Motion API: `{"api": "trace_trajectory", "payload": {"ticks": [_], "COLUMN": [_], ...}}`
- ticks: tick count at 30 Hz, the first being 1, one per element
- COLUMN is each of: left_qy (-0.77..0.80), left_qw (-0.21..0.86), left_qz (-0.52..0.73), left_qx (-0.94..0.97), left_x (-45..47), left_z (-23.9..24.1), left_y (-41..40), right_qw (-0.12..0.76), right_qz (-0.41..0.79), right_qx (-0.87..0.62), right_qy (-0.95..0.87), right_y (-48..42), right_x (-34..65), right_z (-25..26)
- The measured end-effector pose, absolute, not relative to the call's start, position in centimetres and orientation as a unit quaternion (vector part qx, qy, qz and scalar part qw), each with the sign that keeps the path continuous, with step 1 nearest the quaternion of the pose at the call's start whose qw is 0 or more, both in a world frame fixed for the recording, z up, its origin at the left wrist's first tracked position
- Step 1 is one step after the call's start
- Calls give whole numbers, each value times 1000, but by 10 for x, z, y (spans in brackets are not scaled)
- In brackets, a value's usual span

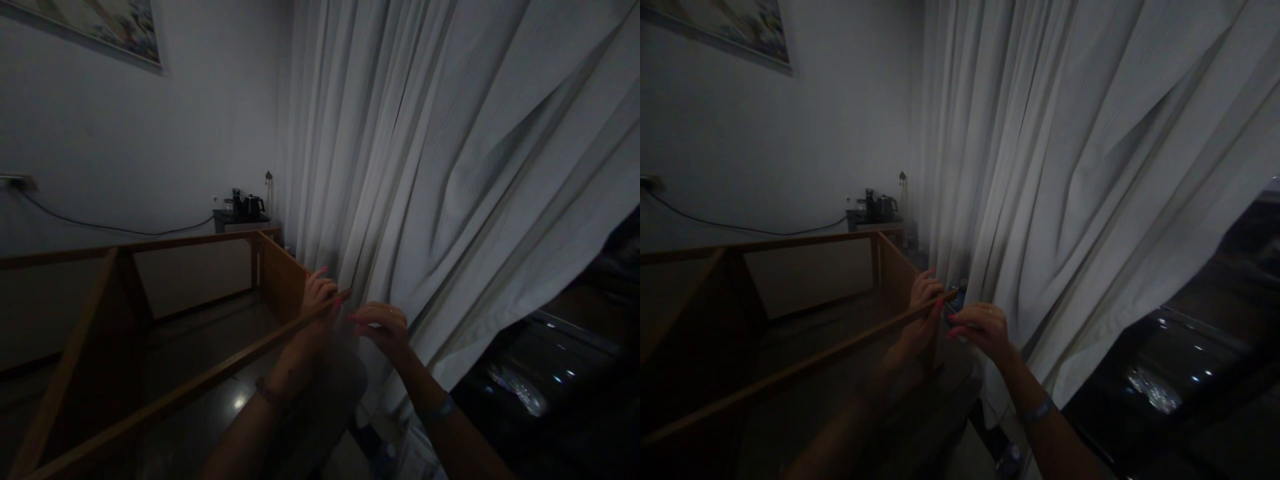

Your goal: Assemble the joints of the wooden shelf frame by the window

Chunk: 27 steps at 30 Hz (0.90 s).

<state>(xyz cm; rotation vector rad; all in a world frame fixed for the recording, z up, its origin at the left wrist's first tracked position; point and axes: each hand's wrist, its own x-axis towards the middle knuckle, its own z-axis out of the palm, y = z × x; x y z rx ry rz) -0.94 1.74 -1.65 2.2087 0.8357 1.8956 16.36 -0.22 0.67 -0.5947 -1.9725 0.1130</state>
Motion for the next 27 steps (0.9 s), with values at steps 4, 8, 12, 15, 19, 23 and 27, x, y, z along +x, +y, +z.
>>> {"api": "trace_trajectory", "payload": {"ticks": [4, 8, 12, 15, 19, 23, 27], "left_qy": [282, 268, 272, 266, 262, 271, 270], "left_qw": [57, 53, 48, 45, 43, 45, 47], "left_qz": [621, 628, 626, 628, 635, 631, 632], "left_qx": [729, 728, 729, 730, 726, 726, 725], "left_x": [-9, -9, -9, -9, -8, -8, -8], "left_z": [-17, -17, -17, -17, -18, -18, -18], "left_y": [16, 17, 18, 18, 18, 18, 19], "right_qw": [643, 720, 735, 729, 685, 622, 552], "right_qz": [83, 229, 298, 285, 198, -4, -202], "right_qx": [-307, -331, -329, -314, -291, -340, -315], "right_qy": [-697, -566, -513, -537, -638, -706, -745], "right_y": [-9, -21, -30, -32, -25, -13, -14], "right_x": [134, 110, 104, 107, 121, 144, 155], "right_z": [-8, -9, -2, -10, -34, -37, -15]}}
